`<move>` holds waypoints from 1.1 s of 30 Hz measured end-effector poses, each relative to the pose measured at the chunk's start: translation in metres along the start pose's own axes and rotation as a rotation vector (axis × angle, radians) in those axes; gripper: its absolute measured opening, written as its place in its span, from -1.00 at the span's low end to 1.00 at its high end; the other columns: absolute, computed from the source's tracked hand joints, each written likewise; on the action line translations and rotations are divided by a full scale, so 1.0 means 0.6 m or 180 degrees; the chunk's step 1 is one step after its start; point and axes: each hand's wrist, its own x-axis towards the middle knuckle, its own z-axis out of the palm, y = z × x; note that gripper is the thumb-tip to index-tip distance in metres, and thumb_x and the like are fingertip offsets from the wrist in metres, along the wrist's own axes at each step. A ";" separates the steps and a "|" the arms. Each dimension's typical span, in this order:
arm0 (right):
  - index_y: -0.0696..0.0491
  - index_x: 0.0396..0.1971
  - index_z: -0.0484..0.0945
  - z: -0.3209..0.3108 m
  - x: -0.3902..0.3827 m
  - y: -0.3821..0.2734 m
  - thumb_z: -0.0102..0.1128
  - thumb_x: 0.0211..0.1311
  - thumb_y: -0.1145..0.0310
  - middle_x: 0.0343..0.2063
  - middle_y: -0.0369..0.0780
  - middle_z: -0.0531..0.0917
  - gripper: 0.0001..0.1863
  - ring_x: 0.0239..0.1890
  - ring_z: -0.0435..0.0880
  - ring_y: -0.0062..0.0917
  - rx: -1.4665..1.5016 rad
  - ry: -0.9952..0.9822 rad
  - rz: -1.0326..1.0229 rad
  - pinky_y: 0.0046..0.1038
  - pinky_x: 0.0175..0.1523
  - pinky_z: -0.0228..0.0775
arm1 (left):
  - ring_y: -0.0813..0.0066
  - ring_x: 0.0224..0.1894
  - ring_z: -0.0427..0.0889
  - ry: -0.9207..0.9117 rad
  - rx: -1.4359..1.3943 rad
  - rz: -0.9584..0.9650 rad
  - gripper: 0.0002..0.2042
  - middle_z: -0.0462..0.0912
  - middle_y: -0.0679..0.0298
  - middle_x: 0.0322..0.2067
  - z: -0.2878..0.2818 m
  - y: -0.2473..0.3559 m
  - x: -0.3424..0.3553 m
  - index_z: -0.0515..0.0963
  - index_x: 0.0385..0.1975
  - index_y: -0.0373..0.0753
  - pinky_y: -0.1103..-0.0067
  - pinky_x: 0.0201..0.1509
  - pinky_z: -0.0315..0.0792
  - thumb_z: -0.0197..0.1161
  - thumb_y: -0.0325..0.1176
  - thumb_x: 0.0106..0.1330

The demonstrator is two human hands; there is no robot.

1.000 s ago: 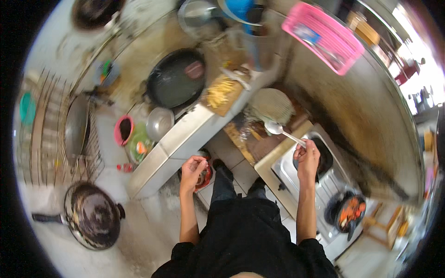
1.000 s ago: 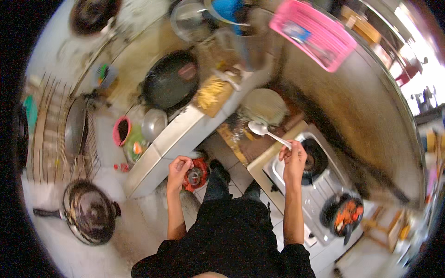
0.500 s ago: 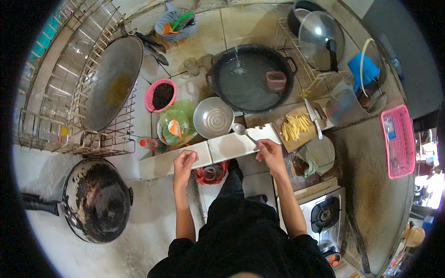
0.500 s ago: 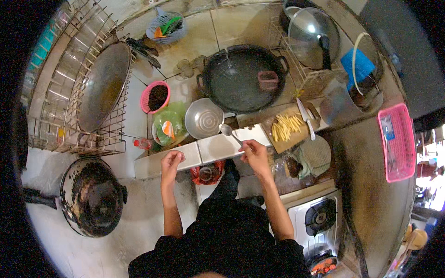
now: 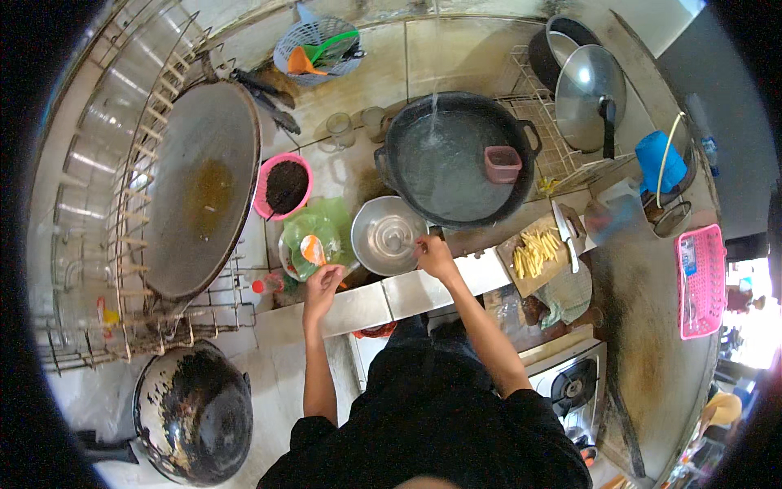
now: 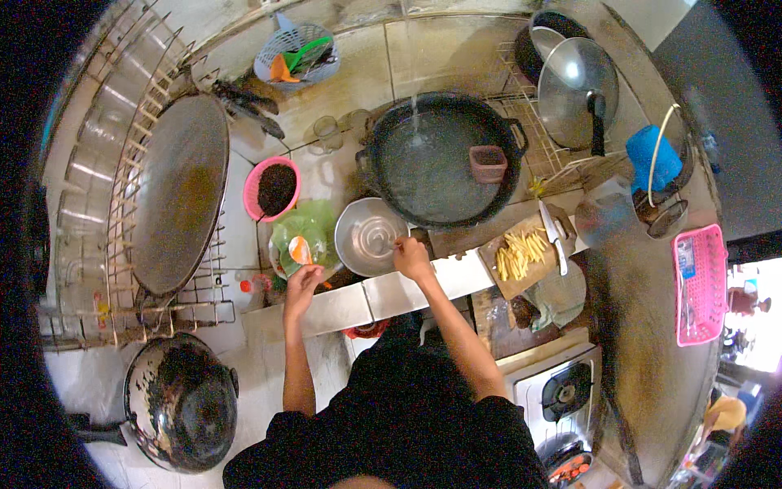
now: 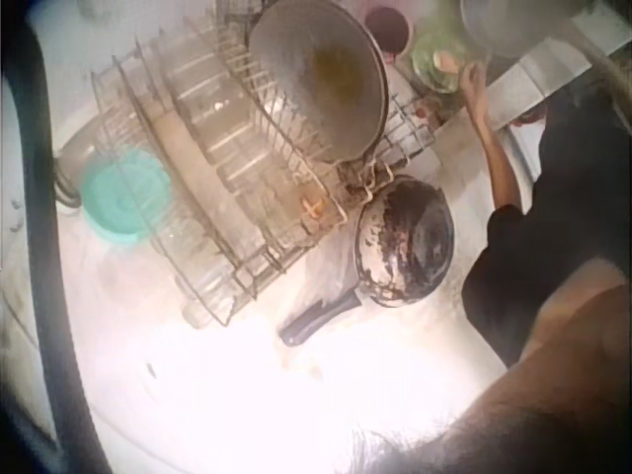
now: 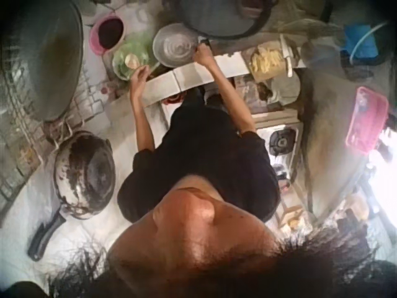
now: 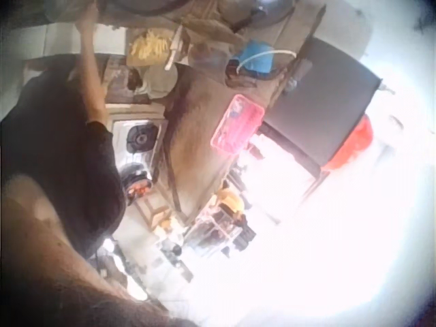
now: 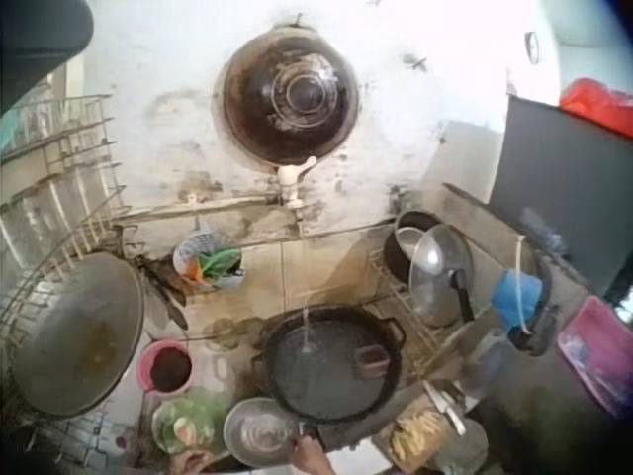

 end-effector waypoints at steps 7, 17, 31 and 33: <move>0.26 -0.22 0.53 -0.073 -0.059 0.001 0.04 0.16 0.45 -0.55 -0.09 0.63 -0.76 -0.62 0.61 -0.47 -0.0207 0.0188 -0.0073 -0.43 -0.46 0.43 | 0.63 -0.21 0.54 -0.0285 0.0021 0.0063 -0.82 0.60 0.31 -0.28 0.036 0.033 0.040 0.52 -0.22 -0.35 0.67 -0.08 0.41 0.16 -0.38 0.32; 0.27 -0.25 0.52 -0.228 -0.213 0.016 0.02 0.19 0.47 -0.51 -0.16 0.64 -0.79 -0.57 0.59 -0.55 0.0207 0.1174 0.0271 -0.51 -0.45 0.42 | 0.70 -0.32 0.48 -0.0964 0.0231 0.0426 -0.88 0.55 0.40 -0.42 0.136 0.076 0.104 0.51 -0.33 -0.33 0.70 -0.16 0.37 0.21 -0.40 0.28; 0.24 -0.27 0.56 -0.308 -0.395 0.091 0.03 0.22 0.41 -0.46 -0.07 0.67 -0.78 -0.41 0.67 -0.48 0.0619 0.2302 0.0969 -0.44 -0.27 0.46 | 0.65 -0.38 0.51 -0.2136 -0.0118 0.0564 -0.90 0.57 0.35 -0.43 0.334 0.127 0.086 0.52 -0.36 -0.31 0.68 -0.21 0.42 0.17 -0.41 0.30; 0.24 -0.27 0.56 -0.312 -0.404 0.100 0.04 0.22 0.40 -0.46 -0.08 0.67 -0.77 -0.39 0.66 -0.47 0.0746 0.2368 0.1036 -0.44 -0.27 0.46 | 0.65 -0.36 0.51 -0.2303 -0.0047 0.0624 -0.88 0.58 0.35 -0.42 0.355 0.131 0.081 0.53 -0.34 -0.32 0.68 -0.20 0.41 0.17 -0.40 0.31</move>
